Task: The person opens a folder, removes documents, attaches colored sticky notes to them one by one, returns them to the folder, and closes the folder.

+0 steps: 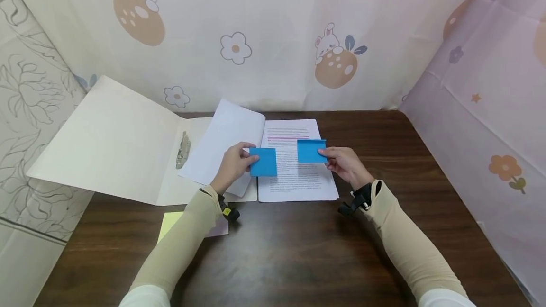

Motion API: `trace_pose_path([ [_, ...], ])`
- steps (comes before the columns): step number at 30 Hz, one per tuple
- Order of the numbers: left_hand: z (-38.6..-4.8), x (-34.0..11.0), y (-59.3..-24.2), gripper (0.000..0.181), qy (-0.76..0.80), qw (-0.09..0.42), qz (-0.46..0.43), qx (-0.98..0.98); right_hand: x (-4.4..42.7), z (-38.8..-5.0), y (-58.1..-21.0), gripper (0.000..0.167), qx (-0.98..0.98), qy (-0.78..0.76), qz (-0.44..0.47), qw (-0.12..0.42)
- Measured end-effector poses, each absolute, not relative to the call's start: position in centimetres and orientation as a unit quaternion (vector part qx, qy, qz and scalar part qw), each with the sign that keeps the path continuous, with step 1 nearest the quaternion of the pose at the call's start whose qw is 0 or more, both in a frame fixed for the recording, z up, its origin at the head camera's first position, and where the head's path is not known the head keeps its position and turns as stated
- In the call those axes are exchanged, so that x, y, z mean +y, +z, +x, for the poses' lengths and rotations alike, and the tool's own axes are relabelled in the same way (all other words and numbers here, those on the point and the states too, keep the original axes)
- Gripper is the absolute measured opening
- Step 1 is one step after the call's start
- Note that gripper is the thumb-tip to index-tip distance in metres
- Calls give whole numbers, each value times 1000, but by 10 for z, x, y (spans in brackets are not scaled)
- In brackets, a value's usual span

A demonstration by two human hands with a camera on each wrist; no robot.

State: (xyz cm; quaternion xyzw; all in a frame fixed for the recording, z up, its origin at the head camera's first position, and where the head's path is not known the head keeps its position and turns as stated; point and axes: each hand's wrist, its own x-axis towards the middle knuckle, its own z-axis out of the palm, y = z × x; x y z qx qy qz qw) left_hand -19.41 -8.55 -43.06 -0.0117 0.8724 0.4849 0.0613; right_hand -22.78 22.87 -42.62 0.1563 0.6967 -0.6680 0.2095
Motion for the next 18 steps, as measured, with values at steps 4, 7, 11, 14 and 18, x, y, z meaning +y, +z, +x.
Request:
trace_pose_path([
  [4,-192,-90,-430,41,476,68,-3,877,228,-230,-427,40,706,-659,156,209],
  [7,-188,-92,-431,40,468,72,7,881,228,-229,-428,42,712,-653,154,209],
  [11,-183,-96,-430,38,462,72,21,884,229,-229,-429,40,713,-653,151,207],
  [14,-180,-99,-429,38,458,74,27,886,229,-228,-429,39,712,-654,147,209],
  [18,-176,-101,-428,38,450,82,27,889,229,-228,-428,41,714,-652,146,210],
])
